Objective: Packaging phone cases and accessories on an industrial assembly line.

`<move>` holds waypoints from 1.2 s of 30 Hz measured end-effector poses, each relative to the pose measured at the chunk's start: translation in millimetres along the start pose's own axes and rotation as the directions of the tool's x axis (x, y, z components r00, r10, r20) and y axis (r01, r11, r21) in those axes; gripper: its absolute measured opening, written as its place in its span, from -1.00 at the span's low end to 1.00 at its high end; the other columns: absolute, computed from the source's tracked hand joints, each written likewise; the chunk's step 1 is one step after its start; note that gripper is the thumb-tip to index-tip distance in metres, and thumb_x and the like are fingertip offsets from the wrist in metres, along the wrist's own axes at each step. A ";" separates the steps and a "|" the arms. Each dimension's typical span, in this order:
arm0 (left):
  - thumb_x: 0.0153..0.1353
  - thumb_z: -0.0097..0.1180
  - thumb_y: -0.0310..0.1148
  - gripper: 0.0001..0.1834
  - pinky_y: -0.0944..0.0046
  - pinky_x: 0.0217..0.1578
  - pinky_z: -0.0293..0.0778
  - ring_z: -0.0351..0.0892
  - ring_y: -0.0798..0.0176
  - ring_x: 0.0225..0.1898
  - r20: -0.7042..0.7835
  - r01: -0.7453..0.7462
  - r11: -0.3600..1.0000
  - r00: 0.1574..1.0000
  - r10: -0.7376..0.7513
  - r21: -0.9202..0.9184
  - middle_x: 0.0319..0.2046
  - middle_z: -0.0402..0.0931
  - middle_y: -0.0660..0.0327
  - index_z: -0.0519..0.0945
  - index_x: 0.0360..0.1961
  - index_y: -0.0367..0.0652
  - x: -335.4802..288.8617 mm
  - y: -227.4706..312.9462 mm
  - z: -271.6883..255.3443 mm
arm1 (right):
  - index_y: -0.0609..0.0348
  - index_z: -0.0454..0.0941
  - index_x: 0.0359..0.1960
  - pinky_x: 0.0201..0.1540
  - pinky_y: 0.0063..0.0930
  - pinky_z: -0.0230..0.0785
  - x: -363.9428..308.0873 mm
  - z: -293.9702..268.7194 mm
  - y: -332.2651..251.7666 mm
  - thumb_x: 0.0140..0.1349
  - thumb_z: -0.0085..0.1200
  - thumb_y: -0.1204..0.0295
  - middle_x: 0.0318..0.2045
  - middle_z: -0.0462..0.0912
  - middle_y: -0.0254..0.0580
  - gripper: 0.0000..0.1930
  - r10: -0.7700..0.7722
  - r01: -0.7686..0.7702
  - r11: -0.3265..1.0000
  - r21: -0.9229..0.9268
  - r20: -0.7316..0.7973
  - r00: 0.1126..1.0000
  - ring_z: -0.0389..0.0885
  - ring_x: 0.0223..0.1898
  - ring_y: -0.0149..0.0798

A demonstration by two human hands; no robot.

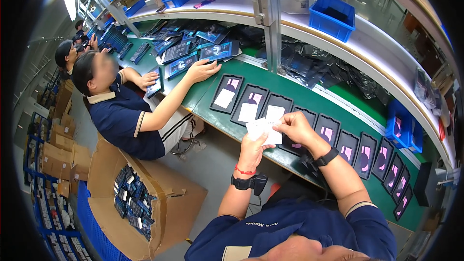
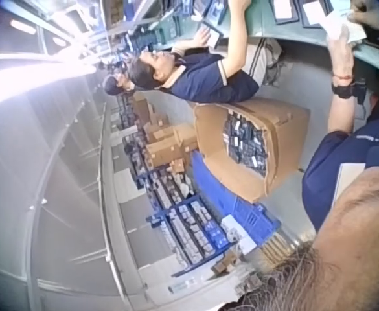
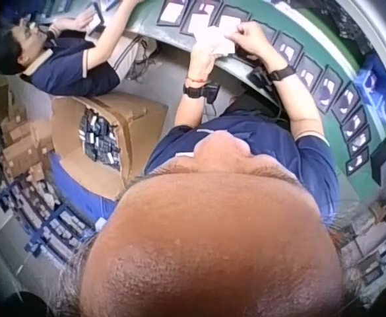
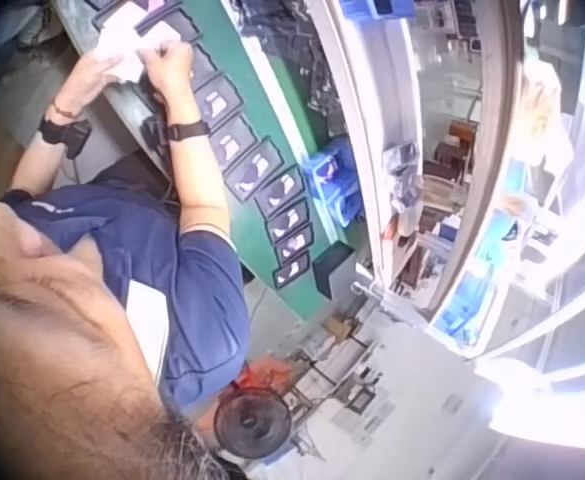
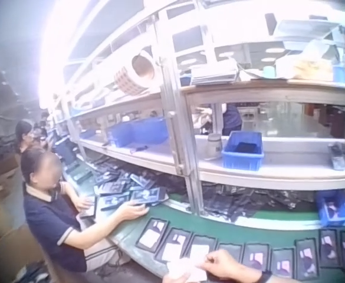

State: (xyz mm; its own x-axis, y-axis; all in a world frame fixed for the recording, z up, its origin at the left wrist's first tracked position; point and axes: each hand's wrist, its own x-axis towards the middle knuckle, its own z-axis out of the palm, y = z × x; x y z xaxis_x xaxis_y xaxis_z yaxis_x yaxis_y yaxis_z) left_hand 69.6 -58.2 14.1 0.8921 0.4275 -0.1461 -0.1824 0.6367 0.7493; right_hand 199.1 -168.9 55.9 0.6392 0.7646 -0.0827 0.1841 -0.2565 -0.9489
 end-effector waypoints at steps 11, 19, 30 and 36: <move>0.19 0.02 -0.53 -0.73 0.33 -0.50 0.54 0.58 0.24 -0.36 -0.062 -0.050 0.987 0.996 0.060 0.151 -0.27 0.54 0.09 0.43 -0.08 -0.37 0.9 -12.1 12.5 | 0.36 0.54 -0.31 -0.32 -0.31 0.44 -50.7 -37.4 26.6 -0.09 0.27 0.41 -0.48 0.61 -0.01 -0.68 -0.282 -0.017 0.841 -0.540 -0.466 0.838 0.60 -0.41 -0.03; 0.21 -0.04 -0.51 -0.64 0.20 -0.30 0.58 0.57 0.11 -0.19 0.125 0.164 0.981 0.981 -0.151 -0.102 -0.13 0.50 0.02 0.35 0.05 -0.34 -3.1 -32.8 42.0 | 0.31 0.58 -0.49 -0.47 -0.55 0.39 -71.0 -69.9 32.8 0.02 0.14 0.55 -0.55 0.63 -0.21 -0.94 0.010 -0.028 0.999 -0.039 -0.411 0.912 0.56 -0.51 -0.47; 0.15 0.06 -0.56 -0.71 0.28 -0.46 0.59 0.58 0.23 -0.31 0.107 0.178 0.961 0.973 -0.204 0.212 -0.22 0.53 0.15 0.45 -0.06 -0.27 -7.2 -68.9 82.0 | 0.30 0.53 -0.50 -0.54 -0.57 0.30 -104.2 -74.1 38.9 -0.07 0.32 0.39 -0.63 0.57 -0.29 -0.76 0.039 -0.054 0.998 -0.028 -0.388 0.921 0.42 -0.62 -0.53; 0.16 0.07 -0.52 -0.68 0.31 -0.39 0.59 0.54 0.28 -0.20 0.249 0.324 0.944 0.912 -0.327 0.055 -0.17 0.51 0.17 0.42 -0.03 -0.26 -7.1 -74.2 105.9 | 0.36 0.56 -0.50 -0.51 -0.68 0.32 -140.9 -109.4 26.9 0.10 0.13 0.56 -0.56 0.59 -0.30 -0.91 0.246 -0.160 0.952 0.260 -0.343 0.907 0.47 -0.56 -0.57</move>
State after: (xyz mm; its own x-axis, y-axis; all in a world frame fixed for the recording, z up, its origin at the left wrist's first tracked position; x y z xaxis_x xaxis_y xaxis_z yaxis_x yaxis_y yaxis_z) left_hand 120.6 -176.4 28.0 0.9757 0.0216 -0.2180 0.1398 0.7047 0.6957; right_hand 195.7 -348.2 75.3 0.8808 0.4275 -0.2035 -0.1210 -0.2123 -0.9697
